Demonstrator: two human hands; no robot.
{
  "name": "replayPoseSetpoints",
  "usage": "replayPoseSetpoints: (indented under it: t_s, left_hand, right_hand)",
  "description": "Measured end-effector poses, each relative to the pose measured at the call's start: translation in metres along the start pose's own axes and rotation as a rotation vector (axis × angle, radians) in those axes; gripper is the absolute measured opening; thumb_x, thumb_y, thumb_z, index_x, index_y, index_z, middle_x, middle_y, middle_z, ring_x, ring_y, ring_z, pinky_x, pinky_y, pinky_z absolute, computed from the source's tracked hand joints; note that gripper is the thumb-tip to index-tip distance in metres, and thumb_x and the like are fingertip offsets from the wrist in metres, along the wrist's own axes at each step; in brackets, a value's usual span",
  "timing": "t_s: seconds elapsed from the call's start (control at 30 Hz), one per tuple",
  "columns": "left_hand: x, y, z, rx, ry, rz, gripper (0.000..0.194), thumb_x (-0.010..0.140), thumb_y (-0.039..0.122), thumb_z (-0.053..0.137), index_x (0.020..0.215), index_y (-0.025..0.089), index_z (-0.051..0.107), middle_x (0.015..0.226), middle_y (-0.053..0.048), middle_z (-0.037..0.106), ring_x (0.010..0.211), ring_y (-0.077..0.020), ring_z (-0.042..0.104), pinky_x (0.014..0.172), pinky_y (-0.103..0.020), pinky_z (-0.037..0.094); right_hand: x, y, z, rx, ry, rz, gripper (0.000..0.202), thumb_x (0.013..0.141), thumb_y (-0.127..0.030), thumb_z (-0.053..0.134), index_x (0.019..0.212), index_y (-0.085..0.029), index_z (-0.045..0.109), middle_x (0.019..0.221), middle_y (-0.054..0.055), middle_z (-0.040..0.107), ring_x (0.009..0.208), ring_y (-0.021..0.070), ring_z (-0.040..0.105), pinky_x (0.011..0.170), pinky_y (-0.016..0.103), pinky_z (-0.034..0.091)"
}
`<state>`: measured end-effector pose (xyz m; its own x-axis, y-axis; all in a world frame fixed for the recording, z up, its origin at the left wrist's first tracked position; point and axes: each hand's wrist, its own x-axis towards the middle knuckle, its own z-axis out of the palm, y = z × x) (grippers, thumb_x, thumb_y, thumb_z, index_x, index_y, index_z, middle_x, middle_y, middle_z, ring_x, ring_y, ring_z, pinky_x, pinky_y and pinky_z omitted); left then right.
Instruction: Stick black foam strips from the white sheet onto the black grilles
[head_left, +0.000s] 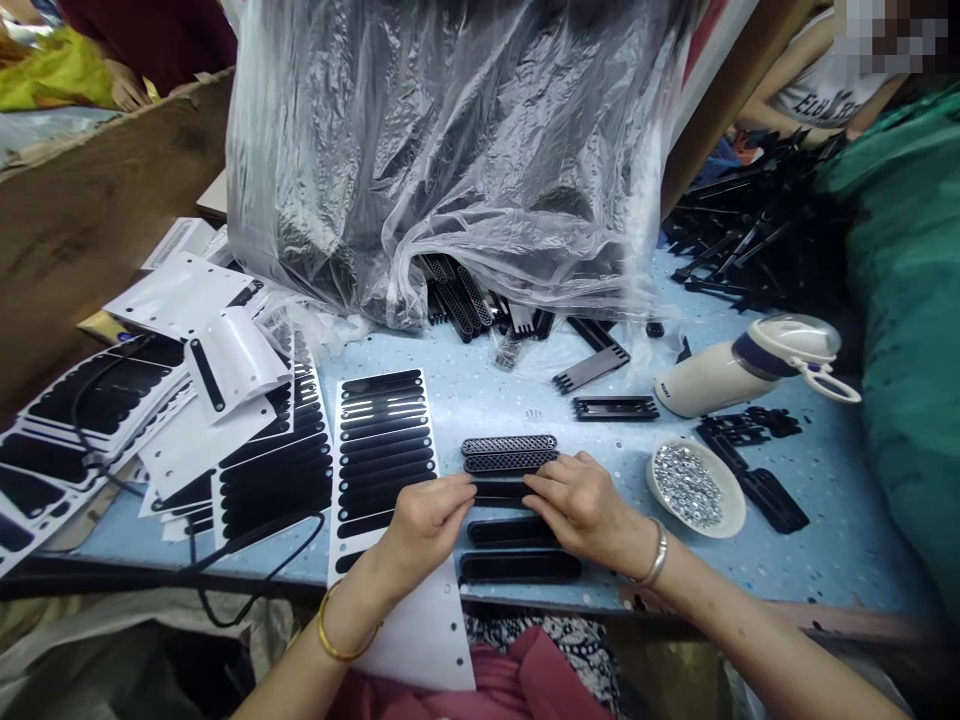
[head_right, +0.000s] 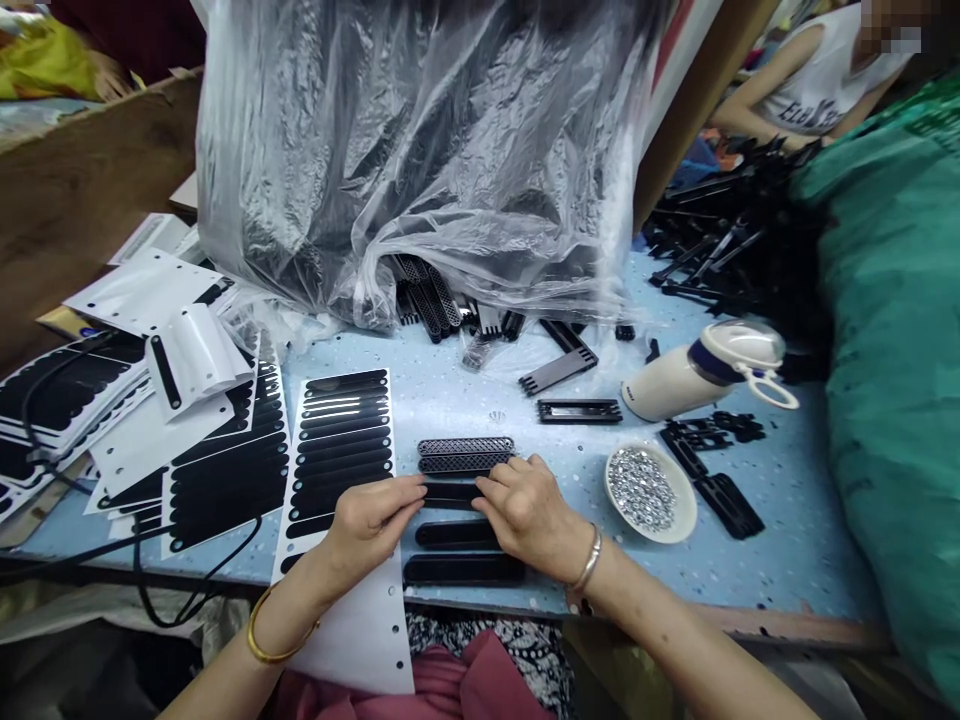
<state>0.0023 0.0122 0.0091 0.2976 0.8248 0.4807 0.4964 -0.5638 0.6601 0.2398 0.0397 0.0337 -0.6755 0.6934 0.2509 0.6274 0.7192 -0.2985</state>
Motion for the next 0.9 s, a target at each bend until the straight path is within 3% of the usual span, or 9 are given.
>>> replayPoseSetpoints:
  t_s: [0.37, 0.6, 0.77, 0.9]
  left_hand:
    - [0.0015, 0.0009, 0.0029, 0.075, 0.029, 0.086, 0.019, 0.088, 0.011, 0.052, 0.086, 0.013, 0.07, 0.088, -0.011, 0.075, 0.083, -0.0192, 0.072, 0.076, -0.028, 0.061]
    - [0.0001, 0.002, 0.003, 0.041, 0.059, -0.103, 0.018, 0.085, 0.015, 0.058, 0.101, 0.014, 0.067, 0.078, -0.005, 0.073, 0.06, -0.0134, 0.069, 0.06, -0.023, 0.06]
    - [-0.0004, 0.0004, 0.0027, 0.116, 0.001, 0.04, 0.019, 0.087, 0.011, 0.054, 0.101, 0.013, 0.066, 0.09, -0.01, 0.074, 0.082, -0.0189, 0.071, 0.077, -0.03, 0.061]
    - [-0.0024, -0.0011, 0.0036, 0.231, 0.009, 0.206, 0.023, 0.088, 0.007, 0.052, 0.109, 0.01, 0.062, 0.094, -0.014, 0.073, 0.087, -0.0213, 0.071, 0.076, -0.032, 0.062]
  right_hand:
    - [-0.0041, -0.0001, 0.0043, 0.016, 0.049, 0.016, 0.019, 0.092, -0.022, 0.052, 0.097, -0.014, 0.069, 0.076, 0.007, 0.065, 0.069, 0.0183, 0.055, 0.062, 0.032, 0.033]
    - [-0.0056, 0.0002, 0.0071, 0.009, 0.075, 0.007, 0.018, 0.091, -0.021, 0.054, 0.096, -0.014, 0.07, 0.075, 0.007, 0.064, 0.069, 0.0185, 0.054, 0.061, 0.032, 0.035]
    - [-0.0054, 0.0004, 0.0063, 0.009, 0.08, 0.006, 0.019, 0.092, -0.021, 0.053, 0.097, -0.014, 0.07, 0.074, 0.008, 0.064, 0.069, 0.0181, 0.054, 0.061, 0.032, 0.036]
    - [-0.008, 0.002, 0.0082, 0.042, 0.079, 0.024, 0.02, 0.092, -0.023, 0.053, 0.1, -0.015, 0.07, 0.076, 0.008, 0.065, 0.07, 0.0182, 0.056, 0.062, 0.032, 0.038]
